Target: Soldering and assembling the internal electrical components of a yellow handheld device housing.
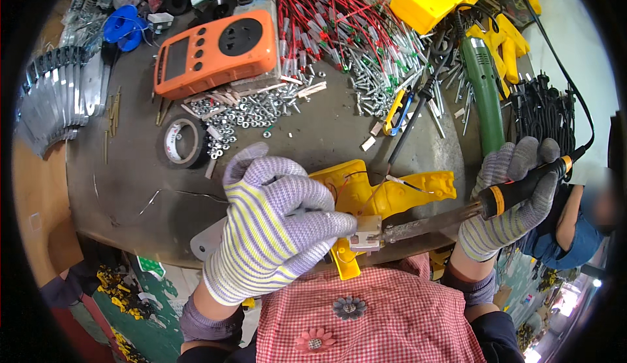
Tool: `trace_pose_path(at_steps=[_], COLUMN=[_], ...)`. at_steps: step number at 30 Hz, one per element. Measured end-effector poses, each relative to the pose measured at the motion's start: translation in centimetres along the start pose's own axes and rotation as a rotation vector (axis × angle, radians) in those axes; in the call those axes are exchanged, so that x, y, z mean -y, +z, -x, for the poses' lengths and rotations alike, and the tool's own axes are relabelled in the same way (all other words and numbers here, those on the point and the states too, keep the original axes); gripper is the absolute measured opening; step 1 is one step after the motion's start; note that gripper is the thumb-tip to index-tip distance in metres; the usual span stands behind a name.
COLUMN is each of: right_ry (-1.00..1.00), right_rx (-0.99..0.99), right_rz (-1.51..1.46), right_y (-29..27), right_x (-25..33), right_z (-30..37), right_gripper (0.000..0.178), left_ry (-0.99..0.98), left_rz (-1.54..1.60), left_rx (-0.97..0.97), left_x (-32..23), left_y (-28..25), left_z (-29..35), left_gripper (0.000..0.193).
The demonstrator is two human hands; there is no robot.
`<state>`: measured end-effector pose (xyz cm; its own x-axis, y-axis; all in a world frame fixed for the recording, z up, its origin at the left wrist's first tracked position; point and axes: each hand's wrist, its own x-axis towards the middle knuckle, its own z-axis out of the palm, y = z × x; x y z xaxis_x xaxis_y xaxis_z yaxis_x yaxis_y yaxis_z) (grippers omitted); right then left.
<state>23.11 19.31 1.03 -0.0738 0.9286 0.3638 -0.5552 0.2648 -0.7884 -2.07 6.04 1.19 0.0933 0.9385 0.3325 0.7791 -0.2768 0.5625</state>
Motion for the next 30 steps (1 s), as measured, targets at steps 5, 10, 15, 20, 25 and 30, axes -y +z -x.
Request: trace_pose_path(at_steps=[5, 10, 15, 20, 25, 30], right_ry=[-0.025, -0.023, -0.038, -0.053, -0.073, -0.054], right_rx=[-0.127, -0.073, -0.097, -0.103, -0.054, 0.006], right_rz=[0.019, 0.029, 0.061, 0.044, 0.044, 0.03], right_y=[0.7, 0.4, 0.1, 0.4, 0.0, -0.4], right_x=[0.2, -0.1, -0.2, -0.3, 0.2, 0.5], right_z=[0.2, 0.3, 0.3, 0.6, 0.5, 0.4], right_gripper=[0.036, 0.035, 0.039, 0.039, 0.039, 0.04], left_ry=[-0.239, -0.315, -0.276, -0.247, -0.087, -0.111], left_rz=[0.184, -0.138, -0.178, 0.001, 0.012, 0.042], left_rx=[-0.306, -0.149, -0.105, -0.329, -0.102, -0.162], left_x=[0.2, 1.0, 1.6, -0.5, -2.7, -2.3], left_y=[-2.3, -2.7, -2.4, -1.8, -0.4, 0.7], left_z=[1.9, 3.2, 3.3, 2.9, 1.0, 1.2], left_gripper=[0.029, 0.024, 0.015, 0.02, 0.019, 0.021])
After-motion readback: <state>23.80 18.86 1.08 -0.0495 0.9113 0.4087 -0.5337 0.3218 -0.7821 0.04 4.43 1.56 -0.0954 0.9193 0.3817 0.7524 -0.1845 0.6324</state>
